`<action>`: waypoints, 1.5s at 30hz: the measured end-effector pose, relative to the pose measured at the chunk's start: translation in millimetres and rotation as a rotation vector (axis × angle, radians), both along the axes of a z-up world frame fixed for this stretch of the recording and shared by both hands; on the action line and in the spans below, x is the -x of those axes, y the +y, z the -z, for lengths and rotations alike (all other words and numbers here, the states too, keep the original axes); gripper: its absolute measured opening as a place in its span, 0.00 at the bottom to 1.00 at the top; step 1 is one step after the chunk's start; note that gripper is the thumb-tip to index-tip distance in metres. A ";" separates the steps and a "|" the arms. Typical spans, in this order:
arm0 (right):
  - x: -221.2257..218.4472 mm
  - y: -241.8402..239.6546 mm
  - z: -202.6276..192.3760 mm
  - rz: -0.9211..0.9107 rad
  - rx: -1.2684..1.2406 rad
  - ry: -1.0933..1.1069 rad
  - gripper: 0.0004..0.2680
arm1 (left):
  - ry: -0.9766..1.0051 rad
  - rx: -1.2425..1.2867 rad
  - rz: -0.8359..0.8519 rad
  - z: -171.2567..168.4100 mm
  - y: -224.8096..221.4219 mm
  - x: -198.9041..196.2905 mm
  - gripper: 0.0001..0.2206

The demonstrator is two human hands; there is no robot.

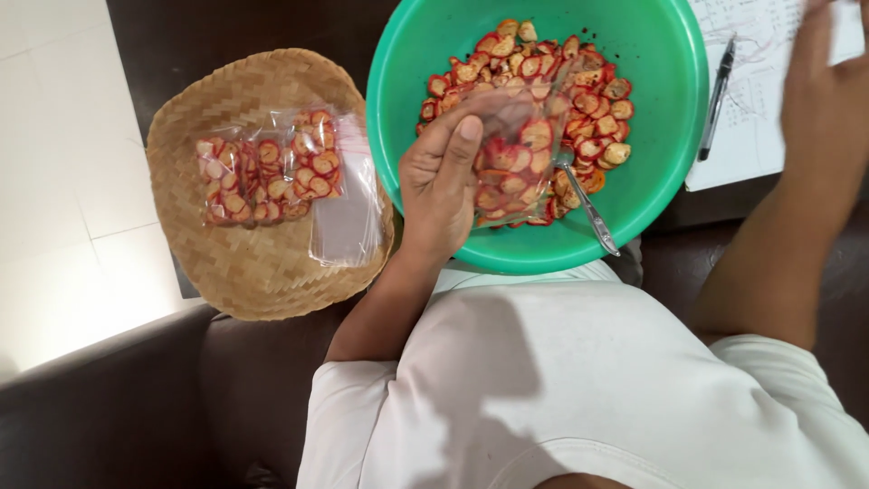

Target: The person is using a spoon to fill small plastic bags with sliced snacks from a large green bowl.

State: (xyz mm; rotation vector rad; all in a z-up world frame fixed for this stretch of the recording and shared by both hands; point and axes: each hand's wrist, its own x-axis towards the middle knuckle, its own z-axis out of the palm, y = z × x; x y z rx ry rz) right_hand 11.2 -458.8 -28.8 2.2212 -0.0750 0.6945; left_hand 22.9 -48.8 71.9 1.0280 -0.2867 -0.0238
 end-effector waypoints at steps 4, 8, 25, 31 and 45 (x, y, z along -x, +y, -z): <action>-1.9 126.2 -104.1 -0.820 -1.480 0.169 0.05 | 0.025 0.040 0.001 7.7 1.1 -0.6 0.13; -5.1 188.5 -124.6 -0.876 -1.954 0.601 0.13 | 0.040 0.049 0.029 4.4 0.7 3.3 0.12; 1.6 215.7 -139.5 -0.901 -1.880 0.454 0.04 | -0.033 -0.131 0.184 -11.9 22.8 4.3 0.16; 2.3 206.2 -117.4 -0.959 -1.943 0.401 0.03 | -0.067 -0.117 0.216 -11.0 24.9 2.6 0.14; 1.4 196.6 -99.1 -1.023 -1.969 0.389 0.11 | 0.119 0.110 0.318 3.9 24.9 -9.0 0.08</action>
